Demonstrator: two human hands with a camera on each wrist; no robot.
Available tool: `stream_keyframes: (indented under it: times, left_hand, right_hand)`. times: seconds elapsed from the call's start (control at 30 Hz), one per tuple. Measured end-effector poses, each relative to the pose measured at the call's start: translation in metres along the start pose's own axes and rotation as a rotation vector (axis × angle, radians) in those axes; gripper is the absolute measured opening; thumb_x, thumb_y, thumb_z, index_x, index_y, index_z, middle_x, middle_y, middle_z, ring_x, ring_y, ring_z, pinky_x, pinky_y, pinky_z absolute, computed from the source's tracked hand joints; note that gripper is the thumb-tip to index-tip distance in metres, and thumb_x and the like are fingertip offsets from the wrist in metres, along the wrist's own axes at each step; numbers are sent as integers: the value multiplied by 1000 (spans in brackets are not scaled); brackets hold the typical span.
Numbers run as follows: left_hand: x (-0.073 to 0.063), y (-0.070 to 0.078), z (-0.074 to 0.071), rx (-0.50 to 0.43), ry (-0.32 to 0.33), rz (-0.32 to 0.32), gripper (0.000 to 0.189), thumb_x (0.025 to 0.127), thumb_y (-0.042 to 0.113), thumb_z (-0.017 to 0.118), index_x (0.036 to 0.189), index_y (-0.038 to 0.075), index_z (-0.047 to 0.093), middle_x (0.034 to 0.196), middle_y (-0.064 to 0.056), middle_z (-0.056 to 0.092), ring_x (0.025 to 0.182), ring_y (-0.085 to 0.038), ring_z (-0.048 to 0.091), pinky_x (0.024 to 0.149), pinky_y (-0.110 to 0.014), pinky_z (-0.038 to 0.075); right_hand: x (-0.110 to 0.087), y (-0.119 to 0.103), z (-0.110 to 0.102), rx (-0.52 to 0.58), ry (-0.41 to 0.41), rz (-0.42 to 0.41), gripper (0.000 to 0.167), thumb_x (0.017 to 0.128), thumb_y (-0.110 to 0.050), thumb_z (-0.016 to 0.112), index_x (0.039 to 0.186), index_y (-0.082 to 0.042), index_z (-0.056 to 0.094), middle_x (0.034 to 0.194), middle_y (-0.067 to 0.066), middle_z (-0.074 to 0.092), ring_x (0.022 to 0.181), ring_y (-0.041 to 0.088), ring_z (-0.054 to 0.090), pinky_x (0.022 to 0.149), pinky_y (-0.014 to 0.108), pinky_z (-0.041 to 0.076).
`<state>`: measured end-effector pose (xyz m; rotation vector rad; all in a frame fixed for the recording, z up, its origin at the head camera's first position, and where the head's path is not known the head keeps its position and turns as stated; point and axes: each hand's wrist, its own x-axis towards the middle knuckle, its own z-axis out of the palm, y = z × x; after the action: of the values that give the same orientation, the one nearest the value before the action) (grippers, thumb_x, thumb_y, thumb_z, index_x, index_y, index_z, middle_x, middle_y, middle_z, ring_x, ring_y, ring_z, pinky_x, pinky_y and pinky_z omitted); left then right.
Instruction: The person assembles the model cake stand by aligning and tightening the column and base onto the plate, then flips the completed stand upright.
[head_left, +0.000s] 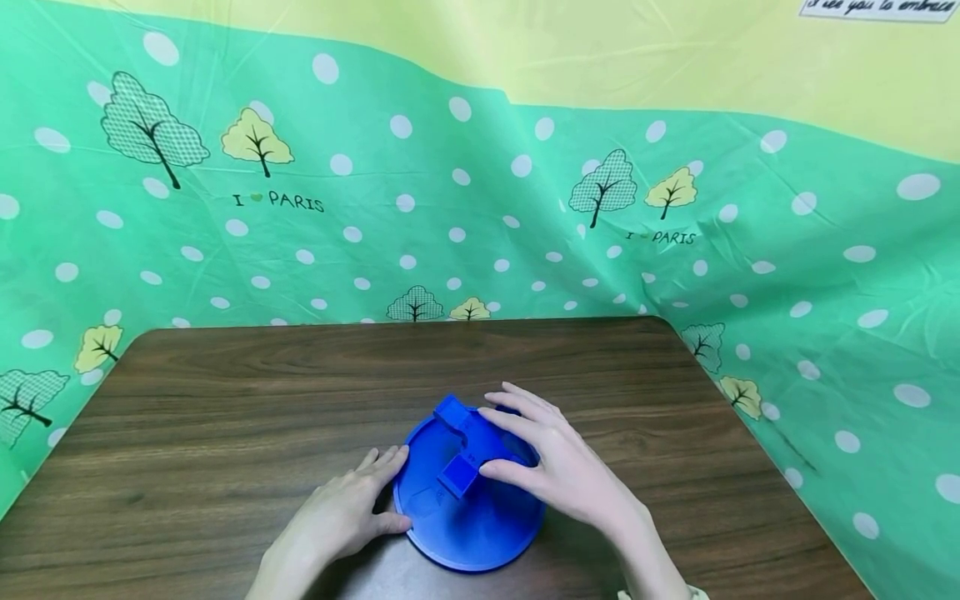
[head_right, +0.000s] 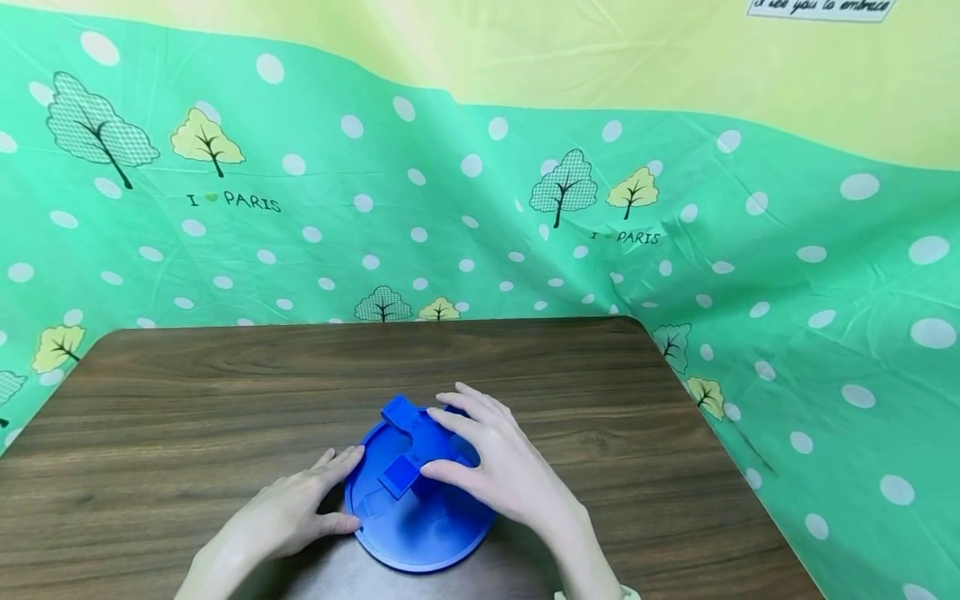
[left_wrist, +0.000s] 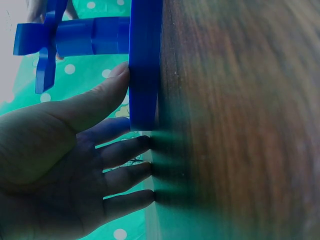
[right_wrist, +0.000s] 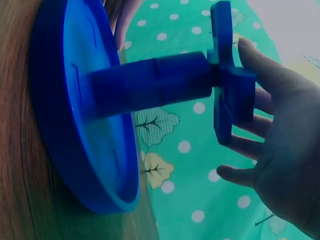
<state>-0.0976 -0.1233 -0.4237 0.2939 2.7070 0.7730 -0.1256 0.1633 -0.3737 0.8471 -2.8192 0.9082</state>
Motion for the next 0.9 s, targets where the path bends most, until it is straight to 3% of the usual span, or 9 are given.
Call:
stream_keyframes:
  times: [0.3,0.5,0.63,0.9]
  left_hand:
    - [1,1,1,2,-4,-1,87,84,46,81,158,19,44,164,-8,43,153,-42,37,108,-81,33]
    - [1,1,0,4,-3,1,87,84,46,81,158,19,44,164,-9,43,152,-42,37,108,-80,34]
    - [0,1,0,6,0,1,87,84,46,81,158,19,44,164,-8,43,153,-42,37,107,-81,34]
    - [0,1,0,5,0,-5,87,84,46,81,158,20,44,164,-8,43,152,-42,37,107,-81,34]
  right_hand:
    - [-4,2,-3,-23,-41,12,57,94,-61,65,145,-36,58,157,-14,48,150,16,44,114,50,49]
    - [-4,-1,-4,-77,-64,-11,60,93,-41,73,149,-36,54,162,-13,41,151,17,40,113,50,50]
    - [-3,-5,0,-107,-37,-30,60,92,-33,72,149,-35,54,164,-10,40,152,17,38,114,49,49]
    - [-1,-12,6,-178,22,6,52,96,-39,68,147,-33,58,159,-7,45,147,16,41,111,44,52]
